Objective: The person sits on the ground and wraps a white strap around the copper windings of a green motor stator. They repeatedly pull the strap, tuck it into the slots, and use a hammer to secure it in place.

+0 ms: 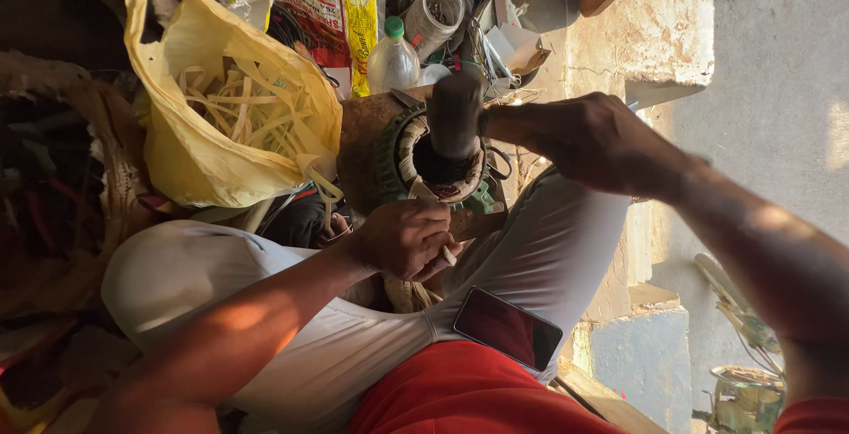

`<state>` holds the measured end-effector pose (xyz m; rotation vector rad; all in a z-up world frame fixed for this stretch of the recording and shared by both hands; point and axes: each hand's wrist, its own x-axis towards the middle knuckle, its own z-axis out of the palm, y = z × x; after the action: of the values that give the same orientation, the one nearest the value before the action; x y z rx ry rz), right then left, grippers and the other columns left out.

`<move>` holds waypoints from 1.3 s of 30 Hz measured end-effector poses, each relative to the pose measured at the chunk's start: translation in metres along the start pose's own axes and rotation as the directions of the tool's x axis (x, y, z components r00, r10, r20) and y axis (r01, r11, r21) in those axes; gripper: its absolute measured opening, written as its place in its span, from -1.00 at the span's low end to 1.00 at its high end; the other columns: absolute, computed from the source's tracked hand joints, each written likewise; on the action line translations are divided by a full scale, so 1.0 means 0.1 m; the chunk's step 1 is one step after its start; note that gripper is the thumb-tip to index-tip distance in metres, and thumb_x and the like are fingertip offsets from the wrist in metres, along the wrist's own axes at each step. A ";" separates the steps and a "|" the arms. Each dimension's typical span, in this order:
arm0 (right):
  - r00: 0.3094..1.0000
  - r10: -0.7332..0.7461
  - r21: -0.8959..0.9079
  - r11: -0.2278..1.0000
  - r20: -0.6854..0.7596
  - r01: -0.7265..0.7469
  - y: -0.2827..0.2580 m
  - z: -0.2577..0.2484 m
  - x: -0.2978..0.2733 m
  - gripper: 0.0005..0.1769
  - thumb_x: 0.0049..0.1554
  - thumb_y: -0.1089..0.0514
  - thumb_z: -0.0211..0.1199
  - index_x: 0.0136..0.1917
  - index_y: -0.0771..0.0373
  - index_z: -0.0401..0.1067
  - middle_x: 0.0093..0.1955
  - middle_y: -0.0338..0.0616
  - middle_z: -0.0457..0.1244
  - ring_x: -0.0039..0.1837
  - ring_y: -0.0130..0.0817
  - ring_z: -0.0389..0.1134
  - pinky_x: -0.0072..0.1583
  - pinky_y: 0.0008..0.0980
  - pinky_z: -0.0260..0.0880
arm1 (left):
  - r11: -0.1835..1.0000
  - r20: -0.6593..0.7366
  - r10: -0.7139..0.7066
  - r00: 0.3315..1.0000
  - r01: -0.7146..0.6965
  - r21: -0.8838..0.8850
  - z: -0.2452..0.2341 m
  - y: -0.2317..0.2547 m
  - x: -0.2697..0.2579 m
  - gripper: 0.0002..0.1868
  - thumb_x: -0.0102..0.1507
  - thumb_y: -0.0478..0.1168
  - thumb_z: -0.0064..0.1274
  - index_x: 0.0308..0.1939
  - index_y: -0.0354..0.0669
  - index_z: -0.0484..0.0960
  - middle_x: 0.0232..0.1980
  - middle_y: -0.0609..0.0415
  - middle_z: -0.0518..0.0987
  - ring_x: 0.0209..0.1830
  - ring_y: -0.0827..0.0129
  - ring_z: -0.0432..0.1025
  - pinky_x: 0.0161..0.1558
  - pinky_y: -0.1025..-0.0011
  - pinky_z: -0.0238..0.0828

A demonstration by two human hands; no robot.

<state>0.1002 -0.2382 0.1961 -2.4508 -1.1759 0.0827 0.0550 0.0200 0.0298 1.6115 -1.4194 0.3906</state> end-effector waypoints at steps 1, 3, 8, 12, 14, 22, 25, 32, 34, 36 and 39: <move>0.989 0.137 0.006 0.991 0.057 -0.137 -0.04 0.05 -0.05 -0.51 0.24 0.30 0.13 0.43 0.11 0.35 0.14 0.01 0.44 -0.11 -0.26 0.51 -0.10 -0.34 0.56 | 0.999 -0.035 0.033 0.999 -0.033 0.020 0.00 -0.03 0.01 -0.72 0.30 -0.21 0.14 -0.49 -0.17 0.52 -0.45 0.10 0.47 -0.30 0.29 0.45 -0.32 0.34 0.46; 0.909 0.377 0.011 0.923 0.179 -0.385 -0.24 0.27 -0.19 -0.54 0.27 0.30 0.13 0.40 0.01 0.40 0.09 -0.02 0.46 -0.26 -0.34 0.52 -0.31 -0.42 0.55 | 1.000 -0.050 0.020 0.999 -0.019 0.020 -0.01 0.02 -0.02 -0.73 0.29 -0.20 0.13 -0.49 -0.19 0.52 -0.45 0.09 0.47 -0.31 0.29 0.45 -0.34 0.34 0.44; 0.768 0.499 0.002 0.839 -0.402 -0.544 -0.88 0.78 -0.74 -0.43 0.27 0.34 0.18 0.52 0.36 0.20 0.10 0.25 0.37 -0.07 -0.14 0.51 -0.12 -0.33 0.52 | 0.960 -0.051 -0.252 0.966 0.243 -0.142 0.05 0.02 -0.02 -0.63 0.32 -0.28 0.06 -0.59 -0.15 0.41 -0.54 0.07 0.39 -0.47 0.27 0.38 -0.39 0.30 0.43; 0.512 0.579 0.324 0.801 -0.635 -0.503 -1.42 1.27 -1.00 -0.34 0.28 0.41 0.12 0.58 0.50 0.02 -0.10 -0.09 0.35 -0.19 -0.42 0.42 -0.17 -0.47 0.43 | 0.948 -0.154 -0.248 0.956 0.207 -0.243 0.06 0.02 0.01 -0.73 0.38 -0.28 -0.06 -0.44 -0.22 0.38 -0.44 0.00 0.41 -0.39 0.17 0.39 -0.32 0.25 0.39; 0.411 0.605 0.385 0.775 -0.682 -0.501 -1.45 1.46 -1.00 -0.34 0.29 0.43 0.10 0.60 0.50 0.00 -0.03 0.01 0.33 -0.18 -0.45 0.40 -0.17 -0.48 0.41 | 0.917 -0.214 -0.338 0.916 0.270 -0.292 0.10 0.07 0.00 -0.70 0.42 -0.28 -0.08 -0.43 -0.19 0.35 -0.44 0.03 0.41 -0.39 0.19 0.41 -0.31 0.27 0.39; 0.548 0.614 0.229 0.758 -0.568 -0.611 -1.36 1.85 -0.88 -0.49 0.27 0.36 0.16 0.47 0.40 0.21 -0.01 0.04 0.31 -0.08 -0.34 0.37 -0.08 -0.39 0.41 | 0.872 -0.326 -0.460 0.826 0.349 -0.344 0.19 0.09 0.00 -0.64 0.41 -0.19 -0.13 -0.49 -0.22 0.41 -0.49 0.04 0.40 -0.44 0.24 0.42 -0.38 0.30 0.36; 0.454 0.659 0.271 0.701 -0.599 -0.660 -1.42 1.85 -0.91 -0.39 0.26 0.34 0.14 0.54 0.52 0.16 -0.01 0.06 0.35 -0.12 -0.37 0.37 -0.14 -0.41 0.39 | 0.875 -0.336 -0.447 0.829 0.328 -0.356 0.18 0.06 0.00 -0.62 0.41 -0.18 -0.14 -0.50 -0.23 0.42 -0.48 0.02 0.42 -0.44 0.24 0.43 -0.38 0.31 0.38; 0.463 0.663 0.308 0.713 -0.588 -0.629 -1.32 1.77 -0.80 -0.39 0.24 0.38 0.14 0.54 0.45 0.16 0.07 0.19 0.36 -0.05 -0.24 0.42 -0.06 -0.30 0.45 | 0.883 -0.374 -0.431 0.821 0.298 -0.363 0.23 0.04 -0.01 -0.66 0.36 -0.19 -0.16 -0.50 -0.26 0.40 -0.47 0.00 0.42 -0.44 0.24 0.43 -0.39 0.34 0.38; 0.489 0.686 0.326 0.705 -0.539 -0.630 -1.33 1.67 -0.81 -0.36 0.22 0.39 0.15 0.55 0.42 0.16 0.05 0.20 0.37 -0.08 -0.22 0.43 -0.08 -0.29 0.45 | 0.875 -0.362 -0.442 0.821 0.306 -0.374 0.22 0.05 -0.04 -0.66 0.35 -0.20 -0.17 -0.51 -0.25 0.39 -0.48 0.01 0.40 -0.45 0.24 0.42 -0.38 0.33 0.37; 0.599 0.666 0.243 0.733 -0.444 -0.635 -1.30 1.55 -0.81 -0.32 0.17 0.39 0.19 0.54 0.40 0.19 0.14 0.29 0.37 0.03 -0.11 0.49 -0.01 -0.24 0.50 | 0.886 -0.371 -0.421 0.828 0.288 -0.362 0.20 0.03 0.00 -0.67 0.36 -0.22 -0.17 -0.51 -0.25 0.38 -0.49 0.01 0.40 -0.45 0.25 0.42 -0.37 0.32 0.37; 0.626 0.620 0.169 0.761 -0.474 -0.626 -1.02 1.29 -0.87 -0.40 0.20 0.37 0.23 0.49 0.41 0.20 0.21 0.33 0.38 -0.20 -0.26 0.48 -0.21 -0.33 0.45 | 0.895 -0.382 -0.406 0.830 0.277 -0.350 0.22 0.07 0.01 -0.68 0.35 -0.26 -0.15 -0.52 -0.25 0.37 -0.50 0.02 0.40 -0.45 0.24 0.42 -0.36 0.31 0.38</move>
<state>-0.0595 -0.2031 0.1085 -2.5418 -0.0596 -0.3554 0.0417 0.0027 0.0221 1.3915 -0.7701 0.3029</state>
